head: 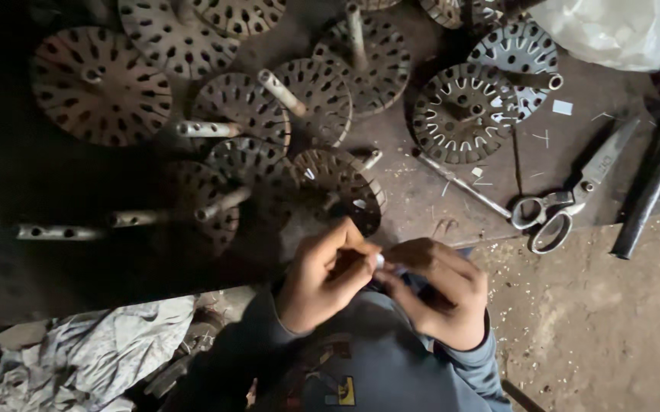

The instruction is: The person uses a hammer to tap a metal rod into a circular stator component. They then use shears to cut small white insulating pieces and insert them into the stator slots. The person continues to insert and adjust these pieces by hand.

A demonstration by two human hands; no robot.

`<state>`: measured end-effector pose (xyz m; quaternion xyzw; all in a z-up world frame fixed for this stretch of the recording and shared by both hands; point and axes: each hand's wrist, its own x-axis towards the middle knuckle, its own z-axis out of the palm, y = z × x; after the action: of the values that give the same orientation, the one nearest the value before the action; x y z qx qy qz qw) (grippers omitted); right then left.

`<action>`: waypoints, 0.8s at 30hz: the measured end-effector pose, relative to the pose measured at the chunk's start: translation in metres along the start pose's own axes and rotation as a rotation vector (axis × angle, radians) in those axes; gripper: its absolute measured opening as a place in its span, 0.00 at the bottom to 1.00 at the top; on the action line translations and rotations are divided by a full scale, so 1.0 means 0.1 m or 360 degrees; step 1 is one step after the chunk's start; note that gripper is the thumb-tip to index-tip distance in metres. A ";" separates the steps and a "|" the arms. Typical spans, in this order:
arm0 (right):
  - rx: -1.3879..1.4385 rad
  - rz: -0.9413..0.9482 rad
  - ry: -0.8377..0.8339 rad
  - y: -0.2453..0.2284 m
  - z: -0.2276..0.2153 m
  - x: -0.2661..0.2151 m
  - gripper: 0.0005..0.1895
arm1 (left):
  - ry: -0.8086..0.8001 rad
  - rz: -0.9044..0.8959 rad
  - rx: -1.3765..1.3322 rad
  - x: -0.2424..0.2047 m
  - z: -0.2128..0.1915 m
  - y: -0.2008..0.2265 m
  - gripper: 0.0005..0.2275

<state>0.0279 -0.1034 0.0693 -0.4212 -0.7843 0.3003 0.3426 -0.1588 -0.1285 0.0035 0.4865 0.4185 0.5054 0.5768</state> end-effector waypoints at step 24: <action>-0.0007 0.0328 0.0789 0.28 0.26 -0.10 0.06 | 0.0034 0.0376 -0.0162 0.51 0.26 -0.36 0.14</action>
<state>0.0238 -0.1034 0.0295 -0.5603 -0.6300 0.2197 0.4908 -0.1203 -0.0823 -0.0272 0.4971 0.3382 0.5956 0.5328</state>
